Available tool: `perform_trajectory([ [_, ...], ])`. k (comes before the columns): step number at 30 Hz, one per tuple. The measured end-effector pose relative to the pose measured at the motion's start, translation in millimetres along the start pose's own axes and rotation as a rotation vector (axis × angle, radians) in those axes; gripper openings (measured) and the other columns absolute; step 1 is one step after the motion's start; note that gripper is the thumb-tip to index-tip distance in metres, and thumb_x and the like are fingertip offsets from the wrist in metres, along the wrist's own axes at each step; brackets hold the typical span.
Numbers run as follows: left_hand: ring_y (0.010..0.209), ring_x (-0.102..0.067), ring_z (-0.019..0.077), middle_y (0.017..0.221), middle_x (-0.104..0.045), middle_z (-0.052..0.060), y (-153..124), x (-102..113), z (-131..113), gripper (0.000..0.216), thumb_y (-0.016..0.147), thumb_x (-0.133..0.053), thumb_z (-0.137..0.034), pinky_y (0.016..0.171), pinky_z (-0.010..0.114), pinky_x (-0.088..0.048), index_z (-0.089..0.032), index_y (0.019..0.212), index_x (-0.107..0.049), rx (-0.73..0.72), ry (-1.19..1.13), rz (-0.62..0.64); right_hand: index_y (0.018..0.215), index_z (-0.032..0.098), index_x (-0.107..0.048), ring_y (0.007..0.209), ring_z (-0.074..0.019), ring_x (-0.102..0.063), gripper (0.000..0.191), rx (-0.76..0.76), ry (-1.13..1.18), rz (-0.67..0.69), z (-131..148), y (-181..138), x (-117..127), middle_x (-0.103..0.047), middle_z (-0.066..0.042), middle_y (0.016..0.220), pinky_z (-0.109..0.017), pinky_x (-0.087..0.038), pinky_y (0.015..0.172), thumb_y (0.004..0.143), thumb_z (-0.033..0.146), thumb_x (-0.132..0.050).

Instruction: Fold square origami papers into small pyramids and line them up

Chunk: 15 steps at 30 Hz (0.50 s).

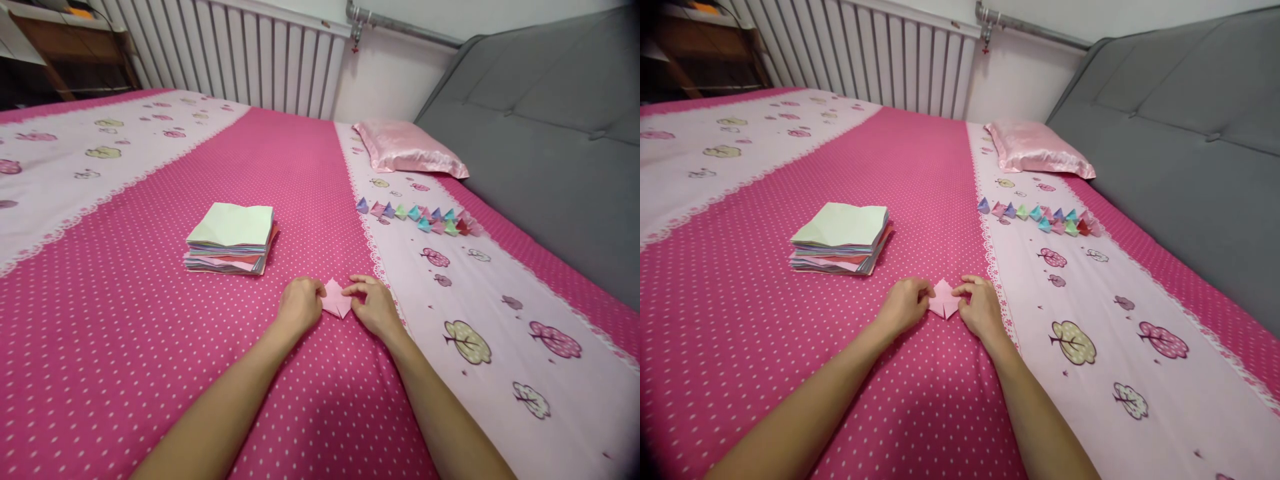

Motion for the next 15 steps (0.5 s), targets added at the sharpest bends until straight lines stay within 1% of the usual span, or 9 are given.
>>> perform_trajectory([
  [3,0.081,-0.059,0.0206,0.086,-0.066,0.010,1,1,4,0.031,0.070,-0.043,-0.007,0.074,0.030,-0.042,-0.017,0.085,-0.069,-0.003,-0.004,-0.001,0.086,0.019,-0.071,0.104,-0.0218,-0.053,0.044,0.057,-0.017,0.073,1,0,-1,-0.058,-0.008,0.113,-0.038,-0.038,0.095,0.060,-0.003,-0.044],
  [6,0.079,-0.058,0.0199,0.085,-0.065,0.009,0,1,5,0.034,0.070,-0.042,-0.005,0.072,0.029,-0.042,-0.018,0.087,-0.069,-0.053,-0.014,0.024,0.102,0.022,-0.066,0.111,-0.0230,-0.048,0.056,0.194,-0.032,0.169,11,-4,-2,-0.054,-0.007,0.119,-0.040,-0.036,0.097,0.057,-0.004,-0.047],
  [8,0.077,-0.057,0.0185,0.083,-0.064,0.008,0,0,3,0.036,0.069,-0.042,-0.003,0.070,0.027,-0.041,-0.018,0.089,-0.069,-0.115,-0.041,0.049,0.112,0.024,-0.060,0.114,-0.0234,-0.046,0.060,0.279,-0.032,0.193,17,-7,-2,-0.052,-0.007,0.122,-0.041,-0.035,0.098,0.058,-0.002,-0.049],
  [9,0.075,-0.057,0.0179,0.082,-0.063,0.007,0,0,1,0.037,0.069,-0.042,-0.003,0.069,0.027,-0.041,-0.018,0.090,-0.068,-0.155,-0.056,0.058,0.113,0.025,-0.059,0.113,-0.0233,-0.046,0.059,0.312,-0.030,0.189,20,-8,-1,-0.052,-0.007,0.122,-0.042,-0.035,0.098,0.060,0.000,-0.050],
  [11,0.074,-0.056,0.0171,0.081,-0.062,0.007,0,1,-4,0.038,0.069,-0.041,-0.003,0.069,0.026,-0.041,-0.017,0.091,-0.067,-0.239,-0.080,0.055,0.112,0.025,-0.060,0.112,-0.0227,-0.047,0.051,0.367,-0.019,0.157,25,-10,0,-0.054,-0.007,0.119,-0.041,-0.036,0.096,0.066,0.004,-0.051],
  [13,0.074,-0.055,0.0169,0.080,-0.061,0.006,-1,5,-7,0.037,0.069,-0.042,-0.004,0.070,0.027,-0.041,-0.017,0.092,-0.067,-0.304,-0.104,0.025,0.107,0.024,-0.063,0.108,-0.0217,-0.050,0.041,0.398,0.013,0.097,27,-10,2,-0.057,-0.007,0.115,-0.040,-0.038,0.095,0.072,0.009,-0.051],
  [15,0.075,-0.054,0.0166,0.082,-0.059,0.006,-4,10,-9,0.037,0.066,-0.044,-0.004,0.071,0.027,-0.042,-0.016,0.093,-0.066,-0.350,-0.157,-0.014,0.100,0.024,-0.067,0.105,-0.0202,-0.053,0.034,0.386,0.071,0.007,27,-10,6,-0.058,-0.007,0.112,-0.039,-0.040,0.093,0.076,0.010,-0.048],
])
Point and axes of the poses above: each hand's wrist, its own y-axis towards the middle knuckle, its own x-axis out of the back of the hand, z = x × y, the point moved 10 cm from there along y, towards the middle knuckle
